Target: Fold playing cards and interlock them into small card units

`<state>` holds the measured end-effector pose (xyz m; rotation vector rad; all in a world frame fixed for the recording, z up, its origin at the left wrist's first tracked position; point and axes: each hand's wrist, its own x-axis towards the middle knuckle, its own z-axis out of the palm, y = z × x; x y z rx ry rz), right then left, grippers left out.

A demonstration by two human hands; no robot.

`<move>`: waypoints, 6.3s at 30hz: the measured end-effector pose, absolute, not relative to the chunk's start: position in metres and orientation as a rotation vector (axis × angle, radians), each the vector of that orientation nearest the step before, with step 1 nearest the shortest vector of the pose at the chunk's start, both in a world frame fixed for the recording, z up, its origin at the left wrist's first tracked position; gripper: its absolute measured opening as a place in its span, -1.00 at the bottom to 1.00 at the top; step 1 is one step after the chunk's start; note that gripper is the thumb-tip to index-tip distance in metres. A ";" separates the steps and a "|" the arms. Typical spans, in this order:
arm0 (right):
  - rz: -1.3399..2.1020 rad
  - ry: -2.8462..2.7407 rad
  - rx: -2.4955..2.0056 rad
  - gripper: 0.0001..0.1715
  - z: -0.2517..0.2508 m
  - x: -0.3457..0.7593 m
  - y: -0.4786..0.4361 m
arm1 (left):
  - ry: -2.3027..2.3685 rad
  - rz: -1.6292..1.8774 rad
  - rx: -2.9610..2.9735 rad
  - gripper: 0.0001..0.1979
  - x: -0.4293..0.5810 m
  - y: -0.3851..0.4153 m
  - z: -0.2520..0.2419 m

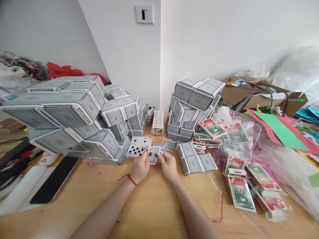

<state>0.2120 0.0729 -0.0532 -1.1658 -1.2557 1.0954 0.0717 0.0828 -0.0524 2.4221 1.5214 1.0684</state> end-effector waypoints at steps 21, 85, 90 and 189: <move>0.871 -1.262 -1.289 -0.71 -0.047 0.200 0.061 | 1.447 1.105 2.679 -0.71 0.074 0.079 -0.049; 0.294 -1.486 -1.515 -0.74 -0.057 0.208 0.064 | 1.419 1.255 2.747 -0.84 0.074 0.083 -0.051; 0.207 -1.493 -1.466 -0.81 -0.053 0.205 0.061 | 1.392 1.296 2.689 -0.82 0.074 0.082 -0.052; 1.413 -1.201 -1.015 -0.68 -0.046 0.203 0.063 | 1.153 1.292 1.405 -0.70 0.080 0.073 -0.035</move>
